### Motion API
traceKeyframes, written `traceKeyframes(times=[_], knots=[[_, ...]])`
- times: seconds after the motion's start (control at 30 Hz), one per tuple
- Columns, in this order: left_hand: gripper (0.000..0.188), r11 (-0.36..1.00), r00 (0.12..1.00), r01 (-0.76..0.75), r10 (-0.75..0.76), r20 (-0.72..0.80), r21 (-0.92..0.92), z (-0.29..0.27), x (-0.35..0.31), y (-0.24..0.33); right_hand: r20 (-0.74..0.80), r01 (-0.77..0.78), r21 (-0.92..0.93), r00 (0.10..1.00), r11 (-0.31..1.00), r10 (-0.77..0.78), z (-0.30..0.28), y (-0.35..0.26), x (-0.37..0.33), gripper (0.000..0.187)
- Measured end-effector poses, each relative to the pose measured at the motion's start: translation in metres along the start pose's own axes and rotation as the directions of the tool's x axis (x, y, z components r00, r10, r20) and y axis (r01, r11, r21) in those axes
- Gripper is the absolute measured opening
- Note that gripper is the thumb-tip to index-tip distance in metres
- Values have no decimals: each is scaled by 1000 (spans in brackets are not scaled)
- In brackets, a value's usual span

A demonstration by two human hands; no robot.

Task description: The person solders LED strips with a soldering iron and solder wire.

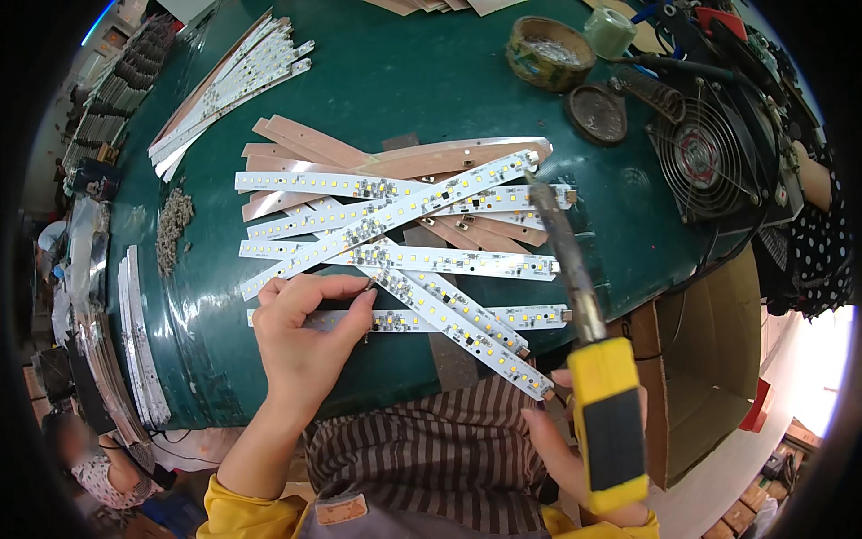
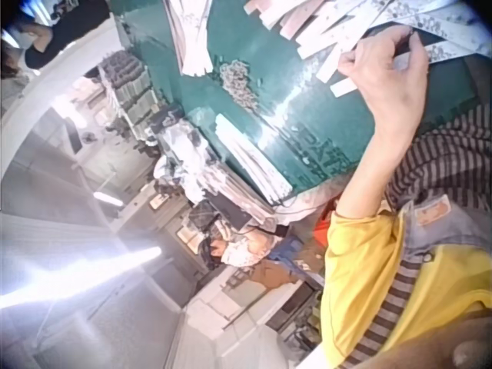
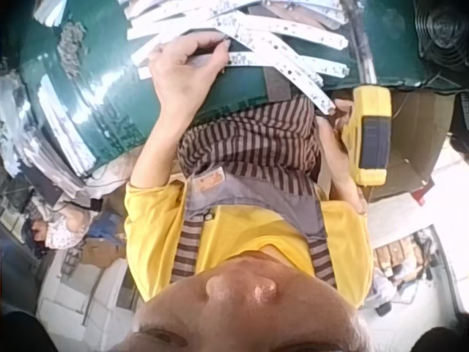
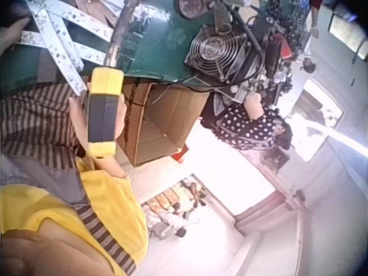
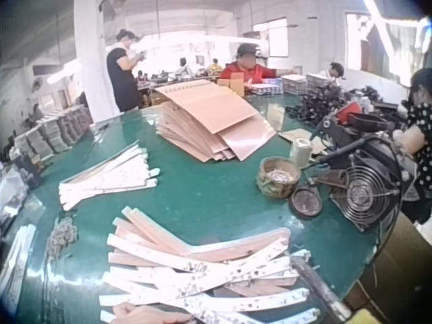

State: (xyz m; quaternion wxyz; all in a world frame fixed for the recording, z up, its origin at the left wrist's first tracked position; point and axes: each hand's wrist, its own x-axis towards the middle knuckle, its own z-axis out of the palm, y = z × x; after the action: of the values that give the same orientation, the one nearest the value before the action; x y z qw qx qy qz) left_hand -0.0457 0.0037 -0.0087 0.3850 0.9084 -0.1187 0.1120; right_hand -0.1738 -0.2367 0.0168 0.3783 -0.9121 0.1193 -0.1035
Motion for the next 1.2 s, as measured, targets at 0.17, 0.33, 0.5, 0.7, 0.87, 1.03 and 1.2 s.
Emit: traceKeyframes(times=[0.17, 0.33, 0.5, 0.7, 0.87, 1.03, 1.2], knots=[[12, 999, 999, 50, -50, -6, -1, -2, 1, 7, 97, -87, 351, 994, 932, 56, -20, 14, -23, 31], [12, 1000, 999, 25, -25, -21, 2, 0, -1, 1, 311, -29, 155, 950, 988, -21, -9, -30, 15, 13], [11, 999, 999, 10, -12, -34, -41, 3, 0, 3, 163, 345, 4, 926, 938, -341, 2, -19, 1, 25], [11, 999, 999, 8, -10, -49, -32, 3, -1, 5, 159, 238, 116, 954, 964, -254, 5, -10, -2, 25], [10, 1000, 998, -4, 2, -68, -22, 5, -1, 4, 299, 245, 36, 922, 969, -245, 1, -3, -1, 23], [10, 1000, 998, -23, 24, -51, 21, 4, 2, 5, 226, 251, 38, 941, 967, -253, 1, -17, 6, 22], [9, 1000, 999, -14, 14, -48, 12, 3, 1, 5, 288, 336, 102, 891, 936, -351, -3, -17, 12, 24]])
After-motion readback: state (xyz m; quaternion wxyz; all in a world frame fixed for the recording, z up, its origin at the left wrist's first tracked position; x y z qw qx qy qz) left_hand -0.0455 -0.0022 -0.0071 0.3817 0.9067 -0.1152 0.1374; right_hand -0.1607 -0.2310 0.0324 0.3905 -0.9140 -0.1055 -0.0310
